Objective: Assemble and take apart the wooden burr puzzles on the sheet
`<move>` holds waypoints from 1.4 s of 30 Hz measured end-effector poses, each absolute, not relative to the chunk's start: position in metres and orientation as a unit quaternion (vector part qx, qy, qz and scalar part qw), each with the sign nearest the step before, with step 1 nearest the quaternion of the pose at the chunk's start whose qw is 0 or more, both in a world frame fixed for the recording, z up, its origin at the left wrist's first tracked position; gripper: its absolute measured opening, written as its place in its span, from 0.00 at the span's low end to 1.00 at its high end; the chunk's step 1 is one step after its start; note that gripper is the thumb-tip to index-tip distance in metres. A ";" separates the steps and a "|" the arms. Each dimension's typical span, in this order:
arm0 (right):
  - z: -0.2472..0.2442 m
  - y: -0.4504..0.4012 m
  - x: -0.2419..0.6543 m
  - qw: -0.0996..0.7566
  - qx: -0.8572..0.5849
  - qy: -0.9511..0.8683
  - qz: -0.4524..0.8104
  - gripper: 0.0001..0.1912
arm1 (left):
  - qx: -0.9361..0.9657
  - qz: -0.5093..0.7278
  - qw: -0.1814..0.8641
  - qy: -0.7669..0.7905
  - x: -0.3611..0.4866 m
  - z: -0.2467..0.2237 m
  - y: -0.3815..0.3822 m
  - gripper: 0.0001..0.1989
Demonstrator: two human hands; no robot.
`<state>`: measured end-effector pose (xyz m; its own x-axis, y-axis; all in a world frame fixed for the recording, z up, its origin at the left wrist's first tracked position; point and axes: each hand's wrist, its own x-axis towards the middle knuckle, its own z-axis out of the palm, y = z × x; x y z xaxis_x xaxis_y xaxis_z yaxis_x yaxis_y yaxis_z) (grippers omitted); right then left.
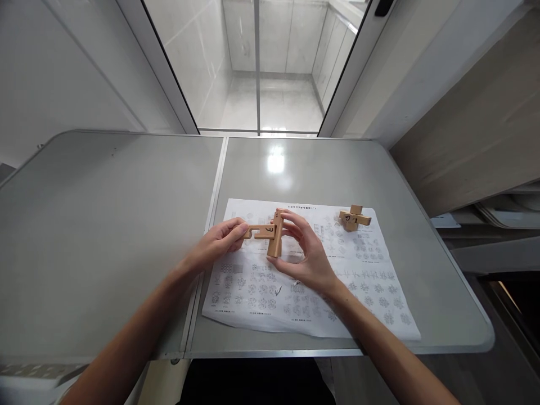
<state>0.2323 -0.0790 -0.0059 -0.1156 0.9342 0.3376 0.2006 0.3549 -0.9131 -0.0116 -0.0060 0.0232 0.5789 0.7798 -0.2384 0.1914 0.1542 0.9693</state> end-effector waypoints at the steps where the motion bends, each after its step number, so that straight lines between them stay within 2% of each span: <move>1: -0.005 -0.079 0.232 0.499 -0.439 -0.657 0.355 0.39 | 0.622 0.228 0.631 0.404 -0.013 0.025 -0.006 0.23; 6: -0.003 -0.078 0.230 0.476 -0.435 -0.707 0.289 0.38 | 0.676 0.217 0.560 0.427 -0.019 0.031 -0.004 0.20; 11: -0.005 -0.077 0.231 0.451 -0.441 -0.738 0.241 0.39 | 0.703 0.207 0.525 0.432 -0.018 0.031 -0.004 0.19; 15: -0.006 -0.077 0.234 0.423 -0.458 -0.752 0.216 0.37 | 0.721 0.198 0.500 0.437 -0.017 0.027 -0.005 0.19; 23: -0.008 -0.076 0.234 0.449 -0.444 -0.746 0.210 0.45 | 0.723 0.211 0.486 0.443 -0.015 0.028 -0.007 0.19; 42: -0.006 -0.079 0.235 0.443 -0.454 -0.737 0.233 0.44 | 0.701 0.232 0.508 0.444 -0.011 0.027 -0.009 0.18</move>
<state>0.2351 -0.0789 -0.0061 -0.1960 0.8757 0.4414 0.4634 0.4794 -0.7453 -0.0106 -0.0092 0.0269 0.4978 0.8580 -0.1264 0.3869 -0.0893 0.9178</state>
